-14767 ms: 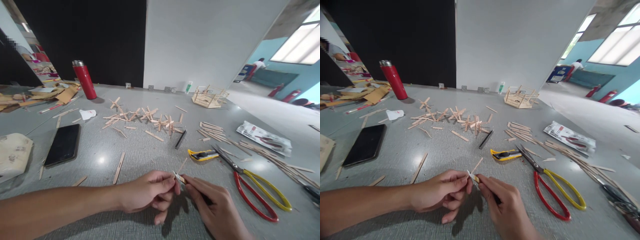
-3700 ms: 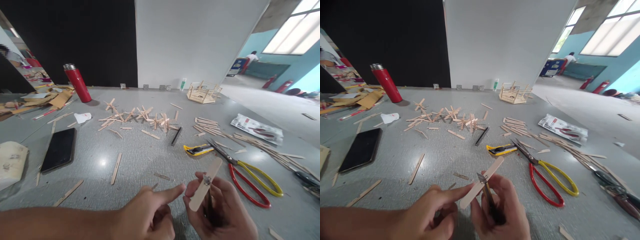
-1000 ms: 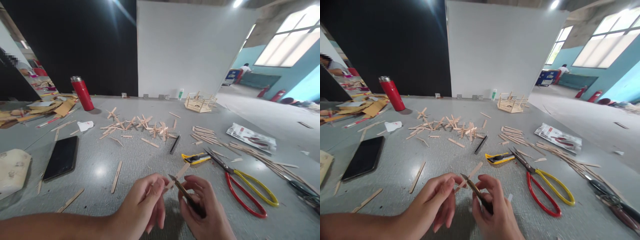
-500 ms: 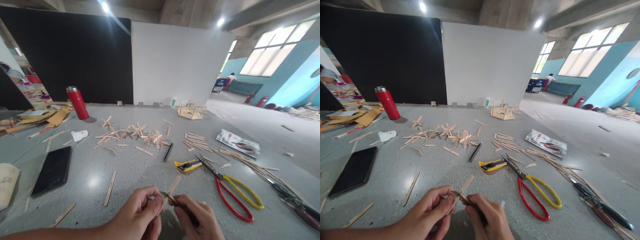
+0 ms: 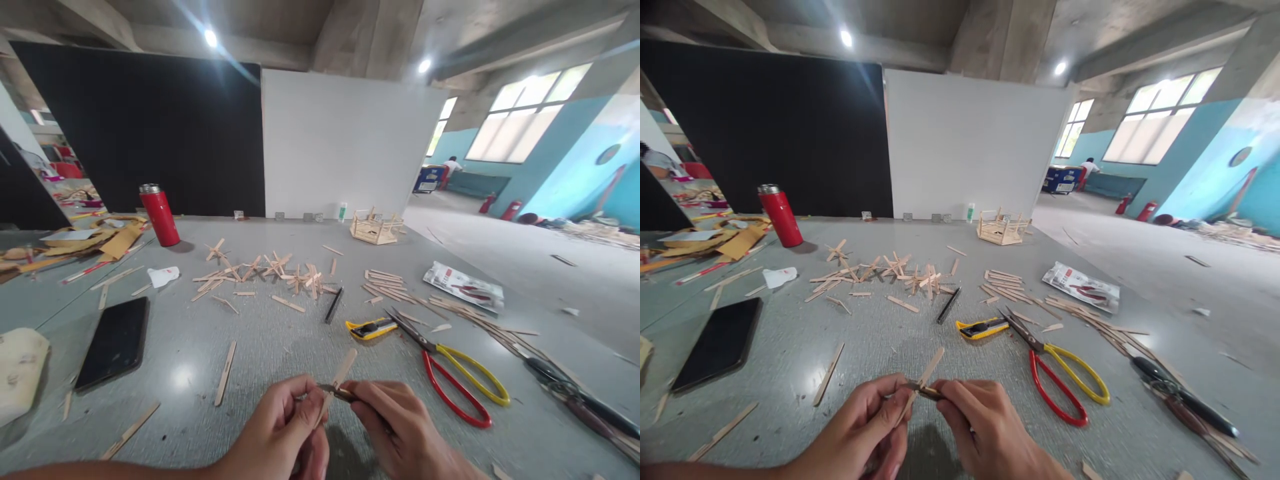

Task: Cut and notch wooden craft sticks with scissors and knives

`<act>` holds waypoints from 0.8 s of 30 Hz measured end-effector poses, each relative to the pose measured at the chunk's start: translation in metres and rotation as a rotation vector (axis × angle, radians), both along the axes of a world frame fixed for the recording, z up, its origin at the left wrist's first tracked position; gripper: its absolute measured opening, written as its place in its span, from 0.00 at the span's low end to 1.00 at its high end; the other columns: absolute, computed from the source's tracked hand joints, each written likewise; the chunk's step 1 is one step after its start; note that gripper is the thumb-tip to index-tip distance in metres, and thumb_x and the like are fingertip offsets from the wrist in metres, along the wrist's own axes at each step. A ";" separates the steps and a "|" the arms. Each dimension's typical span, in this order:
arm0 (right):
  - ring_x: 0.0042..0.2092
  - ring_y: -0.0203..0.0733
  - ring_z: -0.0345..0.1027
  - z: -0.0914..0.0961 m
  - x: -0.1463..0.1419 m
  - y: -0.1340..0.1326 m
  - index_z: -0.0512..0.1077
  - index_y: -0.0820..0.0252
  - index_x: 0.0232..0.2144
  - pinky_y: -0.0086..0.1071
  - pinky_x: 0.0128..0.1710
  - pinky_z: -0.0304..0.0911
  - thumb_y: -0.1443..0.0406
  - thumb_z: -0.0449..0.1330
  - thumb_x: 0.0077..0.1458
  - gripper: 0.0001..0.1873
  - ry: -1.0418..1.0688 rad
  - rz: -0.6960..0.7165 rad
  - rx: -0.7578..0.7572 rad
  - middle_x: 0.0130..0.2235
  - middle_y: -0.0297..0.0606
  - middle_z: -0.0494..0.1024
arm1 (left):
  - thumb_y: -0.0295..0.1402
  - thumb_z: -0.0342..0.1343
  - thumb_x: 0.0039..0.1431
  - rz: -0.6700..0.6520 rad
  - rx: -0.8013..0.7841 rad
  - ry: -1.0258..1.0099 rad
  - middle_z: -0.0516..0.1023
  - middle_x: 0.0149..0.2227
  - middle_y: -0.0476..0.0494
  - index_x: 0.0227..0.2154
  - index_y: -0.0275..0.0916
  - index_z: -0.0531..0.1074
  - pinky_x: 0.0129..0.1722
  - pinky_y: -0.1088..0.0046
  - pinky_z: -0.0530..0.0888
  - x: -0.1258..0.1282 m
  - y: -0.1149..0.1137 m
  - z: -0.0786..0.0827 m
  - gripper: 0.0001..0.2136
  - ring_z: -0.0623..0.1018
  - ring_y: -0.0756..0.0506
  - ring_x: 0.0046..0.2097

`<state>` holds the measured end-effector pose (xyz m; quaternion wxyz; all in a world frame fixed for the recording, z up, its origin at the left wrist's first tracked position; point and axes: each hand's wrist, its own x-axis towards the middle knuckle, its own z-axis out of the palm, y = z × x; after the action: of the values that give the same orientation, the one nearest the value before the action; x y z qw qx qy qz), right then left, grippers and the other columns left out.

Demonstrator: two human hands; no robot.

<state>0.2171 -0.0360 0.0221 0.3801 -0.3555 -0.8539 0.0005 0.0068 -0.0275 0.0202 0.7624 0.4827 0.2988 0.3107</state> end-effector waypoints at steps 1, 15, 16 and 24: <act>0.25 0.38 0.75 0.000 0.001 0.001 0.72 0.58 0.44 0.31 0.30 0.70 0.68 0.47 0.75 0.13 -0.009 0.009 0.026 0.30 0.37 0.83 | 0.64 0.57 0.59 0.001 0.004 -0.006 0.68 0.15 0.57 0.32 0.42 0.63 0.12 0.84 0.54 0.000 0.000 0.001 0.28 0.58 0.57 0.13; 0.27 0.39 0.74 0.005 0.006 0.003 0.71 0.63 0.43 0.34 0.29 0.69 0.75 0.46 0.73 0.13 -0.107 0.088 0.290 0.31 0.42 0.82 | 0.66 0.55 0.58 -0.023 0.127 0.000 0.66 0.18 0.57 0.33 0.41 0.63 0.21 0.83 0.61 -0.003 -0.004 -0.001 0.29 0.65 0.56 0.19; 0.28 0.40 0.75 0.005 0.006 0.001 0.70 0.63 0.42 0.34 0.30 0.69 0.75 0.45 0.73 0.14 -0.101 0.077 0.286 0.31 0.42 0.82 | 0.66 0.55 0.59 -0.029 0.129 0.011 0.67 0.18 0.56 0.33 0.41 0.63 0.21 0.82 0.61 -0.004 -0.005 0.000 0.29 0.65 0.56 0.19; 0.27 0.39 0.74 -0.003 0.006 0.002 0.70 0.60 0.45 0.32 0.30 0.67 0.74 0.48 0.72 0.11 -0.021 0.028 0.172 0.31 0.39 0.82 | 0.71 0.46 0.58 -0.021 0.158 0.140 0.70 0.19 0.53 0.34 0.41 0.63 0.19 0.79 0.61 -0.002 -0.006 -0.001 0.33 0.65 0.53 0.18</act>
<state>0.2233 -0.0341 0.0195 0.4001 -0.3094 -0.8597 -0.0713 0.0051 -0.0331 0.0195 0.7024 0.5651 0.3208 0.2906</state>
